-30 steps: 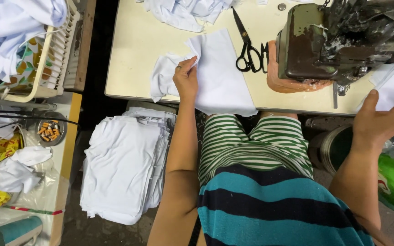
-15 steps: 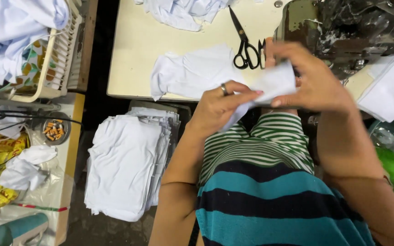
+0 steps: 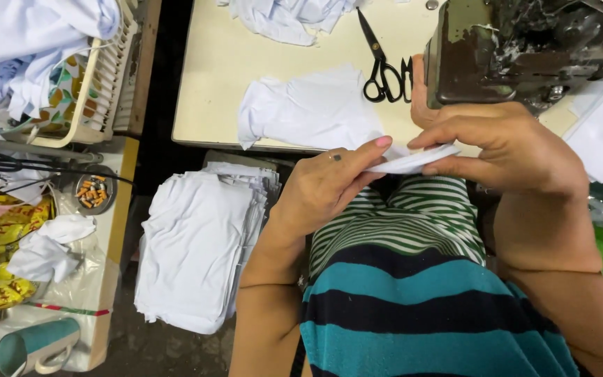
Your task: A person is preparing fabric pieces by folding them and trimming them with scissors at a sewing workstation.
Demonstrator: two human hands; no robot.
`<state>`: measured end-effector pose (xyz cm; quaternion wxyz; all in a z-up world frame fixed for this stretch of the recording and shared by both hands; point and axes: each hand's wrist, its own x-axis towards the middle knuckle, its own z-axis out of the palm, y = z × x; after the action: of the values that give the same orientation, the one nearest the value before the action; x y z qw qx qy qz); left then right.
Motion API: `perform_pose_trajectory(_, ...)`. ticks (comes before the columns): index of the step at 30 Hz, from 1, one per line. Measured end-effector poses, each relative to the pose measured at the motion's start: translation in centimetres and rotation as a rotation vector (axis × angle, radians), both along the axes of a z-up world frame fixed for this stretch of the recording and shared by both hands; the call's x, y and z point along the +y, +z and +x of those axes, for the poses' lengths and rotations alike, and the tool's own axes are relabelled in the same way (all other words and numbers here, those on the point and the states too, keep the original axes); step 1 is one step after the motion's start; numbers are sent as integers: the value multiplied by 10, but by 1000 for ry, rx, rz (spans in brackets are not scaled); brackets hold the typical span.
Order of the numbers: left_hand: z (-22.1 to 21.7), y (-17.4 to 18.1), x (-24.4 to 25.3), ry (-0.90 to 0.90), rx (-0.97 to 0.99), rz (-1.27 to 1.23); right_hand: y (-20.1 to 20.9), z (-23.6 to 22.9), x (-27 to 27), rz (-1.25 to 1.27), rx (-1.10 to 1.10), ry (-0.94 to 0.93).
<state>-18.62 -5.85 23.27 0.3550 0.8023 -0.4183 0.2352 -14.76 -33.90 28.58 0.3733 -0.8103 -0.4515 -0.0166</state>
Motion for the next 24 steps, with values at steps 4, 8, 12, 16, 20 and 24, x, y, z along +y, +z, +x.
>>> perform_pose_trajectory(4, -4, 4, 2, 22, -36, 32, 7, -19, 2, -76, -145, -121)
perform_pose_trajectory(8, 3, -36, 7, -29, 358, 76, 10, -27, -4, -192, -348, -192)
perform_pose_trajectory(12, 6, -134, 19, -51, 659, 68, 11, -29, -19, -276, -337, -302)
perform_pose_trajectory(16, -14, -177, 63, 44, 887, -58, 11, -19, -24, -262, -296, -264)
perform_pose_trajectory(20, -28, -188, 141, 489, 1144, -440, -5, 15, -15, -457, -228, -245)
perform_pose_trajectory(24, -48, -148, 205, 507, 808, -515, -4, 53, 4, -380, -147, -131)
